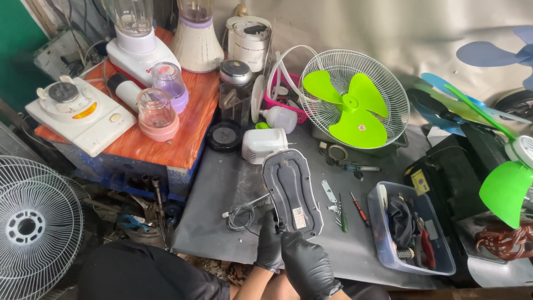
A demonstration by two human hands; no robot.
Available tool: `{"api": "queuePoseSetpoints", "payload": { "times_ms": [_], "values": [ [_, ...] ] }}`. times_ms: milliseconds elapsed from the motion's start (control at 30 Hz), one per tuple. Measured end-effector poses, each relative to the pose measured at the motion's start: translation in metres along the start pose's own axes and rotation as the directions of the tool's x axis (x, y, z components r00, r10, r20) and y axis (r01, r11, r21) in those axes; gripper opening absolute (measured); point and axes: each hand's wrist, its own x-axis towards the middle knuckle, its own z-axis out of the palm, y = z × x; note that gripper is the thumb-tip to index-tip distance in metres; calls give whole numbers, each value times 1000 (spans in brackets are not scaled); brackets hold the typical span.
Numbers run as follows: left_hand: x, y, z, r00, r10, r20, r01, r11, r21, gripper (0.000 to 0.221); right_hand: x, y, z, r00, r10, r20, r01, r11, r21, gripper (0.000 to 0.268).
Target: Assembling the base of an electric fan using a manual screwdriver on a repair bench.
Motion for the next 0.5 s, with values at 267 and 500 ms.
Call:
{"api": "queuePoseSetpoints", "payload": {
  "times_ms": [267, 500],
  "values": [
    [5, -29, 2, 993, 95, -71, -70, 952, 299, 38, -7, -16, -12, 973, 179, 148, -207, 957, 202, 24],
    [7, -35, 5, 989, 127, -73, -109, 971, 211, 48, 2, -21, -10, 923, 322, 211, -362, 911, 198, 24]
  ]
}}
